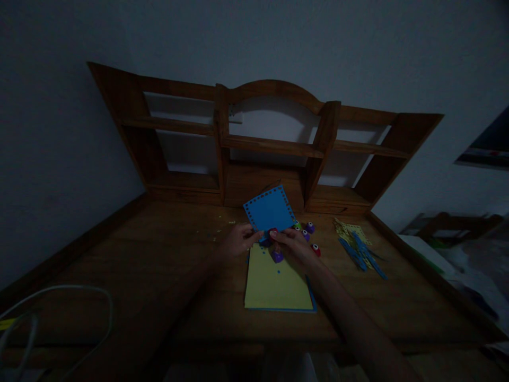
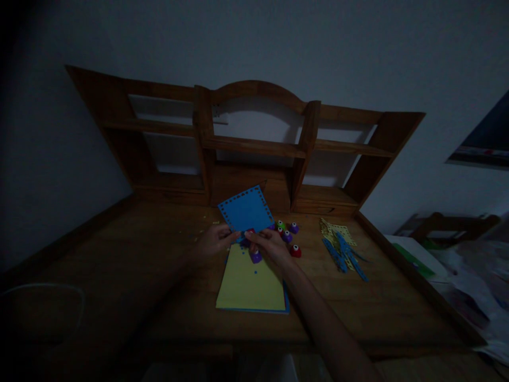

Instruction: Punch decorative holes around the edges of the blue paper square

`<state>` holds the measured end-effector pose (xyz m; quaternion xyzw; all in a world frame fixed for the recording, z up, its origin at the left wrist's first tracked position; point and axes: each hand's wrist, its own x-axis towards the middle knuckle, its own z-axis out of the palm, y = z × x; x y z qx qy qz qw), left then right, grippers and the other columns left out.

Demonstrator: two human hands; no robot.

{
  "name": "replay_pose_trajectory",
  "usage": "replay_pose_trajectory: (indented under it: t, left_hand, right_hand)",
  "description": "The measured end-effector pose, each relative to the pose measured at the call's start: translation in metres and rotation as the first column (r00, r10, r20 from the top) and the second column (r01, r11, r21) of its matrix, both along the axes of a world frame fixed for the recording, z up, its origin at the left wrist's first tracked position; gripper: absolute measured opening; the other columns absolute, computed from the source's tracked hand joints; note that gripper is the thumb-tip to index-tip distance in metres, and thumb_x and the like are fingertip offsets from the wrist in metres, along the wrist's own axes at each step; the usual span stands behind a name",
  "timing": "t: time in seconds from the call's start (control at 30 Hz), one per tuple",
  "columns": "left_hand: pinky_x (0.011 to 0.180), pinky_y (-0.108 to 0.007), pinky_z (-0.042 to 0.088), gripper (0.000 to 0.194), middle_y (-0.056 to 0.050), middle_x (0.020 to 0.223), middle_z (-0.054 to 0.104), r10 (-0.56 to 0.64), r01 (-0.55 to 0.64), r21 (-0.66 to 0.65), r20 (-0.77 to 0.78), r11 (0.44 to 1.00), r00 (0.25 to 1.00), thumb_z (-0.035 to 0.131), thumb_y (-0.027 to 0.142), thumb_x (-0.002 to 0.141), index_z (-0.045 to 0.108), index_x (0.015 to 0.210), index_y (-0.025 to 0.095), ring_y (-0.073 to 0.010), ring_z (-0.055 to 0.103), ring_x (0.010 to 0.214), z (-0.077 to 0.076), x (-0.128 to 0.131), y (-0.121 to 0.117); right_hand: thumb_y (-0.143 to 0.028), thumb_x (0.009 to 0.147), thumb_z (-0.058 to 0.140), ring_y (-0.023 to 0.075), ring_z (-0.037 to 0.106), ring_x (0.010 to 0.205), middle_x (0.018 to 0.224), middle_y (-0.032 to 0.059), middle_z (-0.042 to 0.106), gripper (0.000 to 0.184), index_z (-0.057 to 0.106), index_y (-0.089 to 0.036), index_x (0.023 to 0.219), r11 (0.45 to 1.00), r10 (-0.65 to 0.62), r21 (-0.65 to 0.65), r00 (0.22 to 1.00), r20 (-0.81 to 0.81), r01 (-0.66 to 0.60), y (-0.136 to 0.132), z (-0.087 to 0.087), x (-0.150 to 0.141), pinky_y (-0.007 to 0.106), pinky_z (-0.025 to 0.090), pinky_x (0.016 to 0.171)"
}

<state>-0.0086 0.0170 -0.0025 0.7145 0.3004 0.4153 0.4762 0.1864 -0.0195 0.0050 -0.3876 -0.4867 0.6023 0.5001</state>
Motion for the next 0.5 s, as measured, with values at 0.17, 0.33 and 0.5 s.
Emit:
replay_pose_trajectory:
  t: [0.17, 0.33, 0.5]
  left_hand:
    - [0.079, -0.035, 0.050, 0.039, -0.011, 0.099, 0.069, -0.023, 0.023, -0.020, -0.006, 1.000, 1.000, 0.060, 0.043, 0.083, 0.067, 0.103, 0.011, -0.0215, 0.064, 0.087, -0.0036, -0.0011, 0.0026]
    - [0.071, -0.031, 0.050, 0.039, -0.012, 0.097, 0.069, -0.030, 0.027, -0.053, -0.061, 0.998, 0.998, 0.060, 0.043, 0.083, 0.067, 0.101, 0.010, -0.0202, 0.063, 0.082, -0.0057, -0.0027, 0.0053]
    - [0.073, -0.031, 0.049, 0.038, -0.012, 0.097, 0.069, -0.044, 0.042, -0.038, -0.034, 0.998, 0.998, 0.061, 0.044, 0.081, 0.067, 0.096, 0.010, -0.0204, 0.063, 0.084, -0.0052, -0.0020, 0.0056]
  right_hand:
    - [-0.039, 0.069, 0.077, 0.0089, 0.047, 0.049, 0.056, 0.0002, 0.055, 0.029, 0.063, -0.014, 0.065, 1.000, 0.006, -0.014, 1.000, 0.010, -0.006, 0.0017, 0.0008, 0.0021, 0.023, 0.033, 0.048]
    - [-0.037, 0.068, 0.078, 0.0089, 0.047, 0.049, 0.056, 0.0010, 0.056, 0.029, 0.063, -0.013, 0.064, 0.998, 0.030, -0.048, 1.000, -0.008, -0.030, 0.0049, -0.0018, 0.0029, 0.023, 0.032, 0.048]
    - [-0.036, 0.069, 0.078, 0.0091, 0.048, 0.049, 0.057, 0.0016, 0.057, 0.027, 0.065, -0.013, 0.065, 0.998, 0.027, -0.051, 1.000, -0.005, -0.027, 0.0055, -0.0037, 0.0039, 0.023, 0.033, 0.048]
